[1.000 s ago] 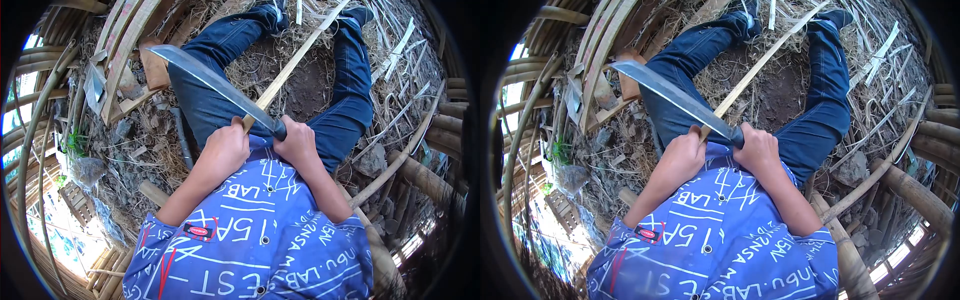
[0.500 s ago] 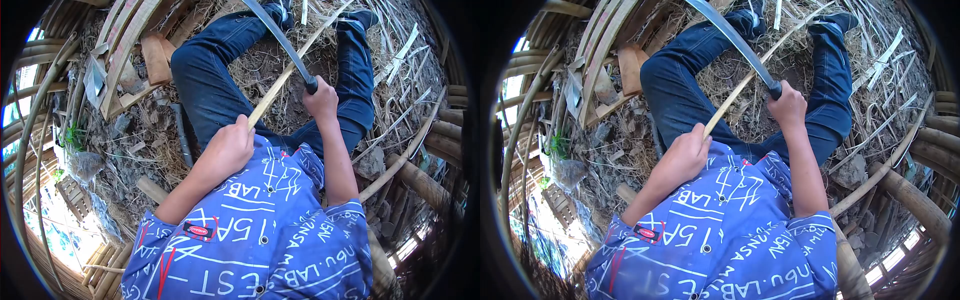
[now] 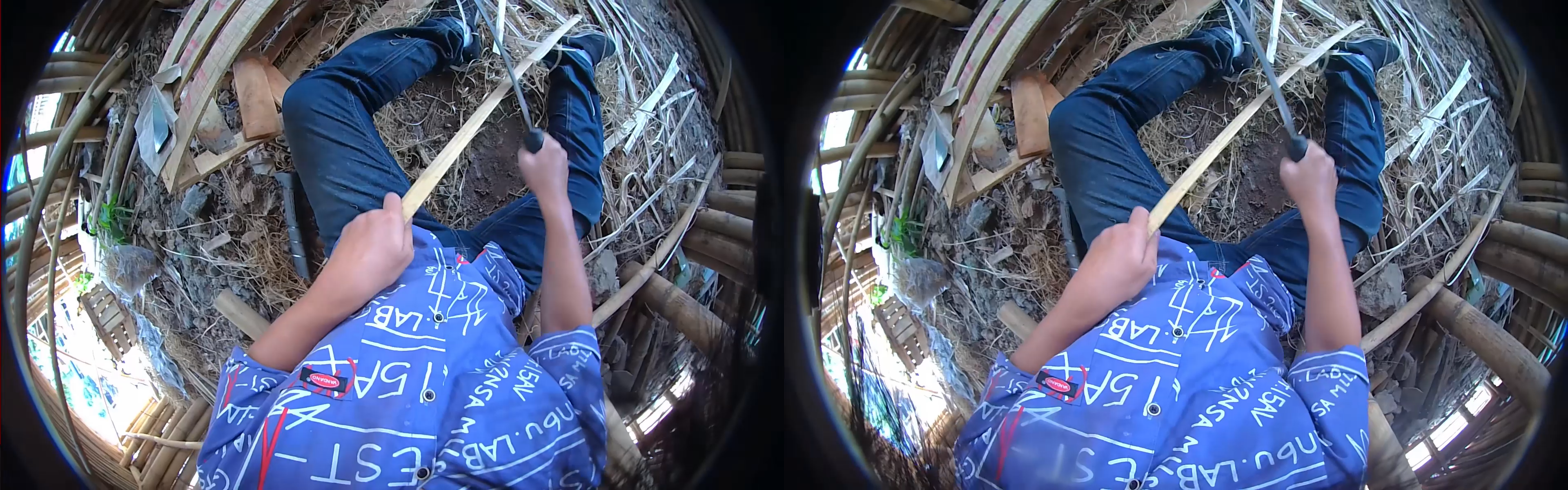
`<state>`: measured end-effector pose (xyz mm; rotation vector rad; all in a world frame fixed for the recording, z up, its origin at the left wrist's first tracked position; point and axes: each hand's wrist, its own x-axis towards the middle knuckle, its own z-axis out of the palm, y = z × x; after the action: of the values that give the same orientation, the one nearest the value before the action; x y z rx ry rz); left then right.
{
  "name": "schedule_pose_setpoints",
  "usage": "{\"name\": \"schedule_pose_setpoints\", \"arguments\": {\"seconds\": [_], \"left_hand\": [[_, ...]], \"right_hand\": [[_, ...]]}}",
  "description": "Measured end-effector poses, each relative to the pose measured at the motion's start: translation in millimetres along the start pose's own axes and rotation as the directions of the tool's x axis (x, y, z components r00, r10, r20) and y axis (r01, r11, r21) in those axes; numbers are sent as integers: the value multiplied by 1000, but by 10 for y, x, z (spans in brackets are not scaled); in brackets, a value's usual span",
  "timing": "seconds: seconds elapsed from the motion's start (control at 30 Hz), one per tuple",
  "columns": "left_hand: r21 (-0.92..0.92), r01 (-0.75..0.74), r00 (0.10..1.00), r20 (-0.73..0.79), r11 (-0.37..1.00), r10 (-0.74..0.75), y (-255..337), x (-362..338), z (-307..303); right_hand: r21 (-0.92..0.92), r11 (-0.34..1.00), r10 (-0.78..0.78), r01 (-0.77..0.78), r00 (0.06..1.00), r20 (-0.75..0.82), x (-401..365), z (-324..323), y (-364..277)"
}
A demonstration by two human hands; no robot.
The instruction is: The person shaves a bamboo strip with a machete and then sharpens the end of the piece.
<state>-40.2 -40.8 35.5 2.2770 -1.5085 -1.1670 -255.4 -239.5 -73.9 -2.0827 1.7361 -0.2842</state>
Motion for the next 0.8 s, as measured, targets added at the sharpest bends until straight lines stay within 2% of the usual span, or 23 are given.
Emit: {"name": "schedule_pose_setpoints", "arguments": {"seconds": [0.07,0.1,0.2,0.27,0.33,0.4,0.53,0.67,0.73,0.8], "left_hand": [[37,10,1000,-16,999,-9,26,14,-20],[82,8,1000,-29,997,-5,42,21,-28],[135,2,1000,-21,991,1,80,11,-37],[138,20,1000,-26,990,-17,119,7,-71],[134,41,999,-37,990,-36,125,0,-70],[152,8,999,-33,988,-3,78,-3,-74],[141,-39,998,-39,989,45,40,-14,-3],[114,-26,1000,-4,993,26,37,-32,44],[106,-36,999,14,994,34,44,-22,55],[124,-21,1000,2,992,21,39,3,51]], "right_hand": [[264,964,-68,38,992,106,-353,-44,-168],[311,950,-69,16,984,163,-552,-113,-332],[364,931,-85,-38,945,315,-1016,-267,-720],[376,927,-146,17,937,318,-1192,-241,-848],[348,937,-162,35,925,343,-1242,-215,-878],[188,973,-191,136,931,312,-1205,-139,-858],[72,983,-181,167,941,285,-1088,-73,-690],[-100,995,20,4,971,238,-667,75,-277],[-175,985,36,0,979,203,-426,102,-71],[-175,985,21,12,982,187,-325,113,-53]]}}
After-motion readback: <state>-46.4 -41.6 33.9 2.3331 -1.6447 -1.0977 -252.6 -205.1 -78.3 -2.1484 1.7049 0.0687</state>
